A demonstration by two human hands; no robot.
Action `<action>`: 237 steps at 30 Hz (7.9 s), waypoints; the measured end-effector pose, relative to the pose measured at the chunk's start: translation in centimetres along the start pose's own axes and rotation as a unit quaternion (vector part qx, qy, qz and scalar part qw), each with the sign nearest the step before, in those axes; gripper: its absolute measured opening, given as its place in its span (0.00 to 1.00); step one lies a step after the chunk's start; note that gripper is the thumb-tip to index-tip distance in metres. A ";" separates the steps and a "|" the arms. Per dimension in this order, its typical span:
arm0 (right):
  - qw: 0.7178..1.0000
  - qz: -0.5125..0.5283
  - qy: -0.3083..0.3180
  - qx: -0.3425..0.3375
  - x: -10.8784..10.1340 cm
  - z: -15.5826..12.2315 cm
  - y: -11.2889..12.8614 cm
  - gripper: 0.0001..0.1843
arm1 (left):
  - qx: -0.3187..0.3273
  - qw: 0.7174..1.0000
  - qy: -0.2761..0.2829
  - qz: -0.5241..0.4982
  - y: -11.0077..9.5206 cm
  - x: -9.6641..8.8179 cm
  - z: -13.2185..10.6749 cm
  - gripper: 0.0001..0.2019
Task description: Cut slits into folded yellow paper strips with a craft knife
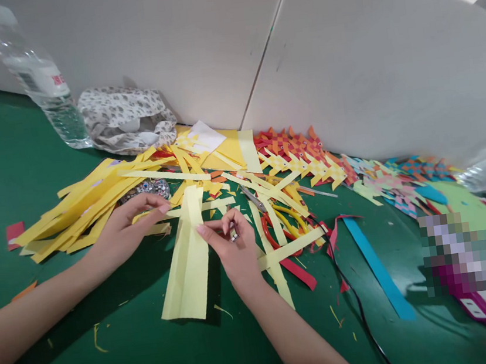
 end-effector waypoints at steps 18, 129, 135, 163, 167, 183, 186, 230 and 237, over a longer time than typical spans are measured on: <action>0.984 0.172 0.045 -0.003 0.3 0.0 1.0 0.23 | 0.060 0.983 0.157 0.070 -1.8 1.8 -1.3 0.14; 0.983 0.097 0.154 0.004 0.6 -0.4 0.8 0.11 | -0.106 0.938 0.329 -0.013 1.0 2.6 -1.2 0.17; 0.983 0.077 0.167 0.016 1.3 -0.6 0.6 0.18 | -0.100 0.940 0.326 -0.018 1.2 2.1 -1.1 0.27; 0.955 -0.162 0.242 -0.057 2.7 -1.6 0.2 0.15 | -0.180 0.875 0.445 -0.063 1.1 1.6 -1.7 0.33; 0.957 -0.157 0.239 -0.055 2.8 -1.6 0.1 0.16 | -0.184 0.875 0.443 -0.062 1.0 1.7 -2.0 0.33; 0.961 -0.134 0.243 -0.017 2.4 -1.1 -1.0 0.15 | -0.174 0.891 0.419 -0.030 1.4 1.5 -1.8 0.33; 0.963 -0.128 0.238 -0.004 2.3 -0.9 -1.2 0.16 | -0.181 0.886 0.424 -0.042 1.5 1.5 -1.8 0.33; 0.958 -0.105 0.263 -0.042 2.8 -1.5 -0.6 0.15 | -0.203 0.867 0.454 -0.029 1.1 1.4 -1.7 0.32; 0.954 -0.117 0.272 -0.046 2.8 -1.5 -0.7 0.15 | -0.198 0.866 0.457 -0.037 1.2 1.4 -1.6 0.32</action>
Point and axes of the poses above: each hand's wrist, its own z-axis towards the middle knuckle, its own x-axis out of the palm, y = z × x, the point moved 5 cm from there along z, towards the middle knuckle, and after that the axes turned 9 degrees about -z, right-handed, at the moved point
